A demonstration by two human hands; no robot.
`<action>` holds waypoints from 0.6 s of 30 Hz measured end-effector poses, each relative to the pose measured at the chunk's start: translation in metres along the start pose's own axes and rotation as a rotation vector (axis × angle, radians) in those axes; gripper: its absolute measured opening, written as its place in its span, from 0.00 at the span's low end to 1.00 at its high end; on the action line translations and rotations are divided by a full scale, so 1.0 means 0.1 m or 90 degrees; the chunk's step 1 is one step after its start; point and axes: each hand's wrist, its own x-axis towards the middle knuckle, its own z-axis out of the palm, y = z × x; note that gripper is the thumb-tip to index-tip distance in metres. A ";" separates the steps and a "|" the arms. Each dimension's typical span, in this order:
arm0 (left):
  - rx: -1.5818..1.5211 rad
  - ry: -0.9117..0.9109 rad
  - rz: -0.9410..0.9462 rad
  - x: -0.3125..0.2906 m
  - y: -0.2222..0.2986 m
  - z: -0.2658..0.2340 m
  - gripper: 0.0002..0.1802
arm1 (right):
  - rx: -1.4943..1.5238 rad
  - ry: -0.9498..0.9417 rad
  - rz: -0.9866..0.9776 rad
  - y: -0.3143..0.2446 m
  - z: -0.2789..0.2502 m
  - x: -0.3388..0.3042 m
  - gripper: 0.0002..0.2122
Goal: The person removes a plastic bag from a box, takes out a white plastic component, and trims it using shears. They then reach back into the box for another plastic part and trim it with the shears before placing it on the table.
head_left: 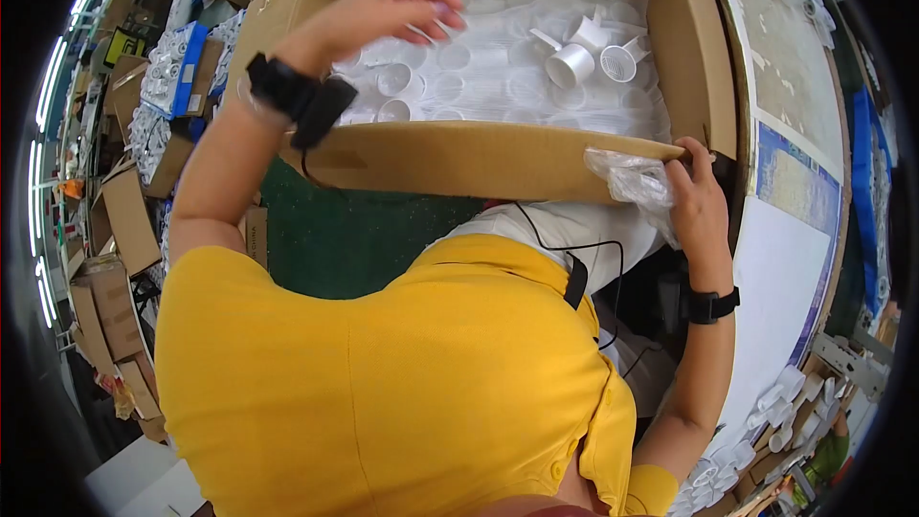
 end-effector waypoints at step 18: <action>0.627 -0.210 -0.274 0.61 -1.23 -0.12 0.31 | 0.165 0.079 0.090 -0.14 -0.31 -0.54 0.13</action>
